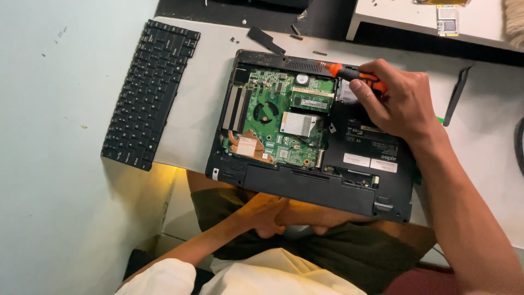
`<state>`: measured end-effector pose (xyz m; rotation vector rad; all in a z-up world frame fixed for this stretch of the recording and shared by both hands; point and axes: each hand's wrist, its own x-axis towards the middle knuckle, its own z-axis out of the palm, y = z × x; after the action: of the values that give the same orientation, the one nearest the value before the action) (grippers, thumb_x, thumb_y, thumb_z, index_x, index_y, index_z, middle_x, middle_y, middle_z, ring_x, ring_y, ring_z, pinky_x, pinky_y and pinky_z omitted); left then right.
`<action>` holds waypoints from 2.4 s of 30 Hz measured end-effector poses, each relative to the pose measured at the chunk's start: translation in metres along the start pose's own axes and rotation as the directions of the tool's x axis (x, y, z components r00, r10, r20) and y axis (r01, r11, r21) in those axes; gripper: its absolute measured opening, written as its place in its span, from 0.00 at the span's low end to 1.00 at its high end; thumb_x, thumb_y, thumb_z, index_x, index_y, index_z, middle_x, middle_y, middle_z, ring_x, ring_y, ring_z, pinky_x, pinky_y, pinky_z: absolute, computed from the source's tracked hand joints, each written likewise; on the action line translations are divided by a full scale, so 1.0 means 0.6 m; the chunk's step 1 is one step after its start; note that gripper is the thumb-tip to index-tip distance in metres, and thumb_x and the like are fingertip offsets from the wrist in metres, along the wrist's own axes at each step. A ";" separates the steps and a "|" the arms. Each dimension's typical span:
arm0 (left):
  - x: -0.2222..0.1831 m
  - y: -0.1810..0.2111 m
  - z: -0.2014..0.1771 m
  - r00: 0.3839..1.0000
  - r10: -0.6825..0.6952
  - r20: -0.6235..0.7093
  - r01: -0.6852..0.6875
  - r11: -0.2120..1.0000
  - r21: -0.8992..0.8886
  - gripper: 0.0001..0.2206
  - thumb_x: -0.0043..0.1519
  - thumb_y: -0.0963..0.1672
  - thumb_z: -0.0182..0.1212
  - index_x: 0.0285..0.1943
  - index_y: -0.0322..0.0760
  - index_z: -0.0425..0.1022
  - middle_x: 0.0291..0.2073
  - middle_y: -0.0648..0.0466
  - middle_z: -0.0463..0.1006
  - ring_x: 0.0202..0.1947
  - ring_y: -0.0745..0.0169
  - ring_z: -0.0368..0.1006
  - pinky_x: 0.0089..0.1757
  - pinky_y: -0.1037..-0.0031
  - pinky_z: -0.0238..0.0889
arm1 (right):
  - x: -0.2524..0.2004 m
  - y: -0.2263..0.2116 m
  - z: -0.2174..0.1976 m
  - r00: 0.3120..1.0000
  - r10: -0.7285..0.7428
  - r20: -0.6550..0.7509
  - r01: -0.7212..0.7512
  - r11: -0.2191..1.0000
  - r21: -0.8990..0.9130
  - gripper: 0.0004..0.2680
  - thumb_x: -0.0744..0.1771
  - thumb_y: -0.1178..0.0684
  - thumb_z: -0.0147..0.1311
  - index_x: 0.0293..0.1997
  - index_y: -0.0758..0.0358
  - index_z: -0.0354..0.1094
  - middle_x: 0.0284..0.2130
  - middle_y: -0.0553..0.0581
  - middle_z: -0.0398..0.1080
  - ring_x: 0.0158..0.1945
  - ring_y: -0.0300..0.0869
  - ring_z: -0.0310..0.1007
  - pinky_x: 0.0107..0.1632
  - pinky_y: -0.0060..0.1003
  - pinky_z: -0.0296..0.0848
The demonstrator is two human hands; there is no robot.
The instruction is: Removing screws and RAM modules from a laptop motherboard during disassembly.
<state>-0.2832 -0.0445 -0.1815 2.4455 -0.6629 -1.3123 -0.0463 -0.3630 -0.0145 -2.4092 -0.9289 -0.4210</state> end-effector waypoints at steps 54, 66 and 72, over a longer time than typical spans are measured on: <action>-0.001 -0.056 0.160 0.737 0.150 -0.659 0.037 0.965 0.261 0.37 0.74 0.63 0.63 0.76 0.30 0.80 0.69 0.40 0.84 0.70 0.38 0.77 0.67 0.50 0.64 | -0.007 0.006 0.000 0.999 -0.036 0.032 0.037 0.999 -0.037 0.12 0.83 0.47 0.61 0.63 0.70 0.79 0.34 0.61 0.78 0.30 0.53 0.72 0.36 0.49 0.65; -0.267 0.127 -0.188 0.434 0.739 -0.516 -0.897 0.411 -0.166 0.05 0.80 0.41 0.69 0.62 0.38 0.86 0.51 0.49 0.88 0.46 0.54 0.86 0.50 0.63 0.78 | -0.007 0.006 0.000 0.998 -0.057 0.021 0.058 0.997 -0.042 0.11 0.82 0.49 0.62 0.63 0.71 0.80 0.38 0.63 0.81 0.33 0.55 0.76 0.38 0.49 0.68; -0.183 0.033 -0.463 0.287 0.473 -0.833 -0.471 0.827 0.307 0.20 0.74 0.57 0.70 0.40 0.43 0.77 0.46 0.55 0.77 0.54 0.54 0.71 0.59 0.60 0.60 | -0.012 0.034 0.004 0.992 -0.012 -0.125 0.015 1.000 0.024 0.09 0.84 0.55 0.64 0.66 0.77 0.79 0.39 0.64 0.75 0.35 0.52 0.70 0.41 0.49 0.65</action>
<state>-0.1082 0.0054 0.0562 2.1811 -0.9234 0.3028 -0.0373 -0.3783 -0.0266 -2.3256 -0.8900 -0.5553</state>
